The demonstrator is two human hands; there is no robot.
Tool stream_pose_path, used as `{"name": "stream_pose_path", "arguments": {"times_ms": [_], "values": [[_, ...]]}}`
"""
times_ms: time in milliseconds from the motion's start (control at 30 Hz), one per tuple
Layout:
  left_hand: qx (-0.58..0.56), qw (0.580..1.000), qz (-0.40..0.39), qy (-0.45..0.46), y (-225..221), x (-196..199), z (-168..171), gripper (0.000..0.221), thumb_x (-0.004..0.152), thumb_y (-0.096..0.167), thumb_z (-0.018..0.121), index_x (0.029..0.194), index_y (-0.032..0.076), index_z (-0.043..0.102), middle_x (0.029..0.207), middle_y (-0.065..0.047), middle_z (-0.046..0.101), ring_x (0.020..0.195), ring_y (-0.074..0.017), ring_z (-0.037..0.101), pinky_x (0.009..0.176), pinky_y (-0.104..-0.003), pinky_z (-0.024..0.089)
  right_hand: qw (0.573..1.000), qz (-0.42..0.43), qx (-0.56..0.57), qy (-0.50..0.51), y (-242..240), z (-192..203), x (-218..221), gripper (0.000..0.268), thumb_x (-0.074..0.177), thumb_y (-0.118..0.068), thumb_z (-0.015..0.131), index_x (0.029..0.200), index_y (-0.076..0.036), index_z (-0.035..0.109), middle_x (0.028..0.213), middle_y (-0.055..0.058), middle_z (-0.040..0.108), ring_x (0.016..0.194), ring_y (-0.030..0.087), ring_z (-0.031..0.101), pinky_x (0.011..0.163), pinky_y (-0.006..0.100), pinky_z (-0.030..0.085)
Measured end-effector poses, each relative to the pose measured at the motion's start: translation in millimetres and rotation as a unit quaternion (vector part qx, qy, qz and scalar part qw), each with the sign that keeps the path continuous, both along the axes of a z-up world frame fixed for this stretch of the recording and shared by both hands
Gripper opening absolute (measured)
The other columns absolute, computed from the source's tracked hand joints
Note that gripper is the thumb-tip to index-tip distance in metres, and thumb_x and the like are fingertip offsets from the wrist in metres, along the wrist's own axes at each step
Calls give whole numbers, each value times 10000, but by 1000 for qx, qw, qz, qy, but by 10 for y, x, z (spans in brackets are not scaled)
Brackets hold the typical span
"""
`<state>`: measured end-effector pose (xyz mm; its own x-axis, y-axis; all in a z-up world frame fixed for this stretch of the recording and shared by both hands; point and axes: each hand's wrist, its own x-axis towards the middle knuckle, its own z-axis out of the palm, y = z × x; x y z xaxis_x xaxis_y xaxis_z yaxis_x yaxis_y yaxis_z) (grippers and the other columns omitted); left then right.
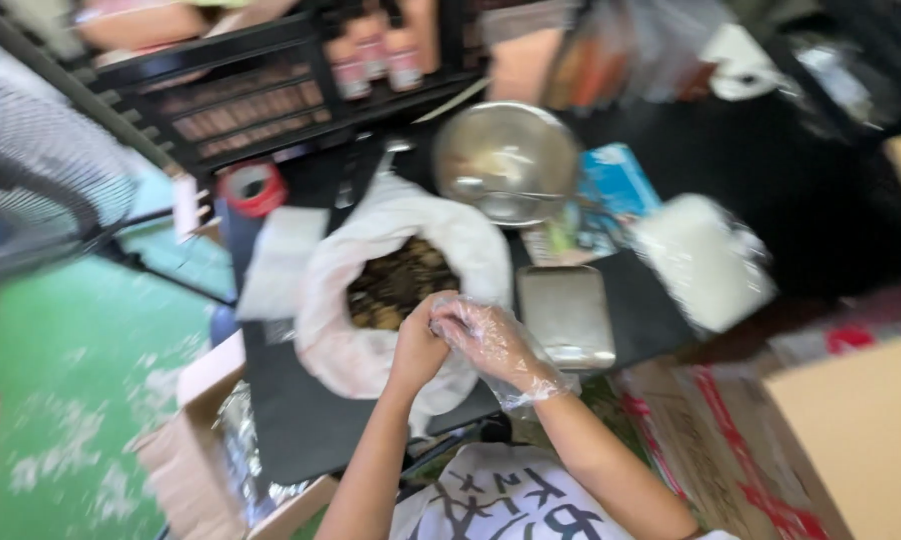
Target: The person, wearing gloves, scoops dried food products from a large white sack, weighs them on a digital scale, and transfers them into individual plastic zip-lock bags before placing the bags into a cardboard box.
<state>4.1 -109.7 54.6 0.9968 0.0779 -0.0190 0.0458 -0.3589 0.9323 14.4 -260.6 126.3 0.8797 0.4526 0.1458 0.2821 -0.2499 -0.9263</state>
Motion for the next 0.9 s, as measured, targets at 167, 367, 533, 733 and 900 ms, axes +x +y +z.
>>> {"name": "stream_pose_path", "arguments": {"times_ms": [167,367,533,733,900], "values": [[-33,990,129,-47,863,-424,193,460,793,4,719,1245,91,709,1149,-152,740,1094,-368,691,921,-444,576,991,115,-2,-65,956,-296,27,149,943,-161,669,1071,-122,734,1034,152,740,1011,373,690,874,460,563],[11,935,329,-133,2081,-556,-126,138,925,45,706,1040,98,762,823,-92,759,769,-230,737,751,-378,587,986,130,-22,-99,1750,-365,-27,210,943,-260,673,1135,-195,728,1033,94,723,1009,329,696,844,444,575],[101,940,309,-100,3042,9,-544,169,944,-11,670,1044,96,753,892,-68,773,866,-230,749,810,-354,591,995,91,-11,-46,2157,-320,-107,208,948,-237,669,1140,-233,747,1016,53,735,977,249,723,845,364,588],[396,918,22,12,3423,849,-1050,327,994,87,636,1308,173,670,1370,-65,652,1355,-266,549,1125,-472,445,1000,-1,-17,16,2235,-262,-214,212,961,-183,654,1146,-181,757,1010,89,733,977,261,729,845,373,595],[511,851,-92,84,3588,1055,-1505,456,986,251,671,1434,265,586,1381,-15,646,1349,-206,556,1188,-482,339,993,-84,-12,78,2160,-343,-336,209,960,-237,683,1143,-185,770,1015,83,761,982,217,738,873,361,598]]}}
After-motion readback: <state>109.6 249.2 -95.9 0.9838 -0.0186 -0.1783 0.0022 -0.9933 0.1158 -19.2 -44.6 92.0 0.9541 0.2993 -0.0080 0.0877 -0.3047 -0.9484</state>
